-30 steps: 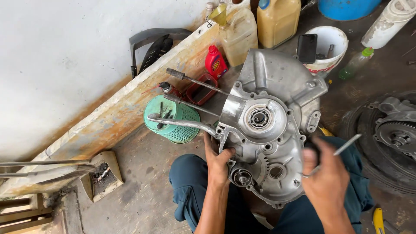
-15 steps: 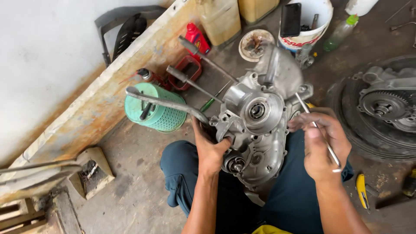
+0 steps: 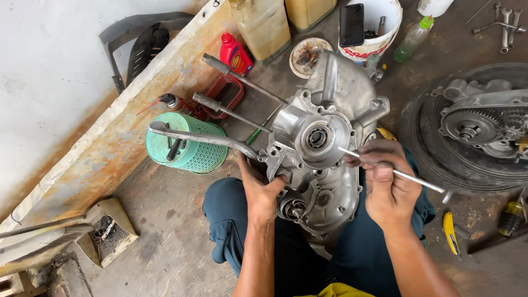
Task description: The person sits on the floor holding an aluminum motorcycle engine crankcase cover on their lap. They first work around the cover with a hex key, then use a yellow utility knife to scrape the gasket surface and around the bearing bore, repositioning the cover as they work.
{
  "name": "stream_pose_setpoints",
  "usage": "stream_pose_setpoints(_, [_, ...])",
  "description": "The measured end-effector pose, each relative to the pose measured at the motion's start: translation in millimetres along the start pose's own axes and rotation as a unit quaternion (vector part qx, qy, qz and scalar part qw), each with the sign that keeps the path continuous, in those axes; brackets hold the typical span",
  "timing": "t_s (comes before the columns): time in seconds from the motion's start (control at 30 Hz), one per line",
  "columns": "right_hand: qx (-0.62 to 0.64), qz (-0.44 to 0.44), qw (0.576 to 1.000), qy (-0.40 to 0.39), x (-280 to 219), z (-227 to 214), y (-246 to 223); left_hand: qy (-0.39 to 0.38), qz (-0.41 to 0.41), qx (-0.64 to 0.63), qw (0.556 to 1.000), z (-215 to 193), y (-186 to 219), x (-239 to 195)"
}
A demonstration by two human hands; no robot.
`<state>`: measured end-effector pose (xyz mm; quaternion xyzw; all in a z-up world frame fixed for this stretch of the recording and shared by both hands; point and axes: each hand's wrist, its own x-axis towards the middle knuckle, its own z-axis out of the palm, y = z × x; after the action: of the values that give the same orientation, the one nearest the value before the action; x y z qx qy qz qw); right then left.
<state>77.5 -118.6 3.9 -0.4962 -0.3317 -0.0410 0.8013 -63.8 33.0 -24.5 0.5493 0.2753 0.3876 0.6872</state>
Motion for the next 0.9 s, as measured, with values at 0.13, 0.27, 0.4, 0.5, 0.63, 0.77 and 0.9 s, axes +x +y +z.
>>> stream_pose_setpoints(0.13, [0.073,0.045,0.996,-0.006,-3.0,-5.5,4.5,0.003,-0.006,0.000,1.000,-3.5,-3.7,-1.4])
stream_pose_setpoints(0.27, [0.045,0.044,0.998,-0.028,-2.2,-9.0,2.0,-0.010,0.003,0.001,1.000,-1.7,-3.5,0.9])
stream_pose_setpoints(0.4, [0.011,0.042,0.998,-0.049,-4.9,-0.8,-2.9,-0.011,0.007,-0.001,1.000,0.0,-2.9,-0.2])
stream_pose_setpoints(0.5, [0.015,0.041,0.997,-0.058,-3.3,11.0,-8.1,-0.015,0.002,-0.003,1.000,0.5,-4.1,0.8])
stream_pose_setpoints(0.63, [0.005,0.035,0.997,-0.073,-3.3,17.9,-12.0,-0.013,0.005,-0.004,1.000,-4.5,-9.1,-1.3])
stream_pose_setpoints(0.77, [0.009,0.034,0.996,-0.081,-5.5,24.8,-14.4,-0.012,0.009,-0.004,1.000,-7.5,-11.9,-1.3])
stream_pose_setpoints(0.9, [-0.075,0.122,0.982,-0.121,-1.8,33.3,-33.4,-0.013,0.023,-0.001,1.000,2.1,3.7,-1.9])
